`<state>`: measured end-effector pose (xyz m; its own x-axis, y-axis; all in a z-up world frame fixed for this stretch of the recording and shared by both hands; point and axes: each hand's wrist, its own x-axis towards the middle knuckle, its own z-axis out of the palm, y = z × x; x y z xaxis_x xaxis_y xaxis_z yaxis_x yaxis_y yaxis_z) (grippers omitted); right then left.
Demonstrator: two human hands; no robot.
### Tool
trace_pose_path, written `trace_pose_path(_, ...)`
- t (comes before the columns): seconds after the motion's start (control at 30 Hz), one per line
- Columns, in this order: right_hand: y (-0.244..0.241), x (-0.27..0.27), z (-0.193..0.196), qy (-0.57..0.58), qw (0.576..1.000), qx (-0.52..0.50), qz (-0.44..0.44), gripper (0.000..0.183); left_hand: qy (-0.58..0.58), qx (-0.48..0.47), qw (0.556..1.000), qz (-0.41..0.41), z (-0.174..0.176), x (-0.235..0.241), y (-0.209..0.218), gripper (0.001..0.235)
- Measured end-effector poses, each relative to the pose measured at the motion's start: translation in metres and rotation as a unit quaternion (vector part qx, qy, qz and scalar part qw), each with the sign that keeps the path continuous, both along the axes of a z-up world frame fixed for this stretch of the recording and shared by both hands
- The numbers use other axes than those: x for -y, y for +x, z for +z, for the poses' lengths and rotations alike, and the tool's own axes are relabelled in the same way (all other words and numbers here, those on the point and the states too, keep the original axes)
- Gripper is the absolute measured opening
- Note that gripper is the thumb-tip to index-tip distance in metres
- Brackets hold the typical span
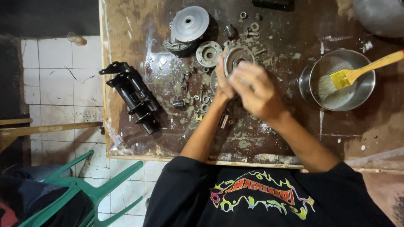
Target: Cleaning and inspecting various motorcycle engine components using a brush and a small tool.
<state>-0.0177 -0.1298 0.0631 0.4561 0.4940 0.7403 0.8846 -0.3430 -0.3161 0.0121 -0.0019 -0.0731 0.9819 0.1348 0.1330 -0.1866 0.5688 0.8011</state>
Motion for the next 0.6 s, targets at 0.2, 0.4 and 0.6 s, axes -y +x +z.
trace_pose_path(0.2, 0.024, 0.005, -0.003, 0.033, 0.999, -0.019, -0.029, 0.014, -0.118, -0.048, 0.989, -0.082, 0.021, -0.003, -0.01, 0.075)
trace_pose_path(0.4, 0.011, -0.014, -0.011, -0.037, 0.998, 0.051, 0.013, 0.029, 0.165, 0.113, 0.98, -0.002, 0.007, -0.004, -0.006, 0.062)
trace_pose_path(0.6, 0.02, -0.002, -0.03, -0.033, 0.995, -0.047, -0.079, 0.036, 0.117, 0.036, 0.992, 0.007, 0.028, 0.001, -0.009, 0.069)
